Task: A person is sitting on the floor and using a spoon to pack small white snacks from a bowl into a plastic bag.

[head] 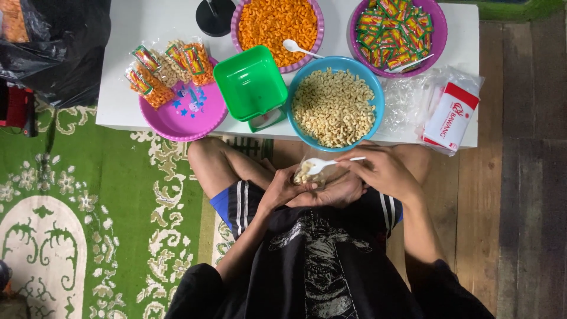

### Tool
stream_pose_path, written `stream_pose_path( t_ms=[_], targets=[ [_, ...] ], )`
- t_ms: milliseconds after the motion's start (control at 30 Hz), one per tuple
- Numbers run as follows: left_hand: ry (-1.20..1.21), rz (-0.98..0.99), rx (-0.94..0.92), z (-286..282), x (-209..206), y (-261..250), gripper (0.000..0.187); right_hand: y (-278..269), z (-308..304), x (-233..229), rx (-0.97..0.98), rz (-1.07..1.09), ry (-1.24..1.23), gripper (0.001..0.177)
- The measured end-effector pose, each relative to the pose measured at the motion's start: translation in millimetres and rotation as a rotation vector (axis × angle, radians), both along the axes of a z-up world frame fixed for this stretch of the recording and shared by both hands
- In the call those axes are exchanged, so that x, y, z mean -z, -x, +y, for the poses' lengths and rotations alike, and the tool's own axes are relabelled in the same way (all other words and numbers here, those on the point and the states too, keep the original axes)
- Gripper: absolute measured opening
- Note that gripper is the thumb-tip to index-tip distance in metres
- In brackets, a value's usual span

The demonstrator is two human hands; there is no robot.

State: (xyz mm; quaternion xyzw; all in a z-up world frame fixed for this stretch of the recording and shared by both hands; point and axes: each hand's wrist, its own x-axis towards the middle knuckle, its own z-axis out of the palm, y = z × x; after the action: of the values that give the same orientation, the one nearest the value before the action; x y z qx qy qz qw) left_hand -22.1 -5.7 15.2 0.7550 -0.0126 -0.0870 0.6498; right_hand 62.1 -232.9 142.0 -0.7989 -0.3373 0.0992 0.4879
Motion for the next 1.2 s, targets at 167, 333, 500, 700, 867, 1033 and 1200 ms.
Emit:
stream_pose_path(
  t_ms=[167, 333, 500, 700, 867, 1033, 1200],
  targets=[
    [0.013, 0.006, -0.005, 3.5, -3.1, 1.1, 0.036, -5.5, 12.8, 3.7, -0.160, 0.019, 0.060, 0.013],
    [-0.001, 0.018, 0.003, 5.8, 30.8, 8.3, 0.041, 0.2, 22.1, 4.1, -0.227, -0.002, 0.177, 0.017],
    [-0.011, 0.007, -0.007, 6.6, 21.5, 5.6, 0.040, 1.7, 17.2, 3.1, -0.214, -0.076, 0.213, 0.020],
    [0.029, -0.008, -0.019, 3.1, 0.7, -0.2, 0.039, -2.5, 4.6, 3.5, -0.183, -0.112, 0.210, 0.026],
    [0.020, 0.006, -0.013, 1.8, 13.4, -0.5, 0.040, -1.4, 7.5, 2.6, -0.214, -0.029, 0.220, 0.026],
    [0.036, 0.005, -0.022, 5.3, -6.3, -2.0, 0.039, -2.4, -4.6, -7.2, -0.009, -0.051, 0.060, 0.025],
    [0.045, 0.019, -0.014, 8.1, -18.7, -5.1, 0.035, -21.5, -62.1, 50.1, 0.469, 0.071, -0.036, 0.011]
  ],
)
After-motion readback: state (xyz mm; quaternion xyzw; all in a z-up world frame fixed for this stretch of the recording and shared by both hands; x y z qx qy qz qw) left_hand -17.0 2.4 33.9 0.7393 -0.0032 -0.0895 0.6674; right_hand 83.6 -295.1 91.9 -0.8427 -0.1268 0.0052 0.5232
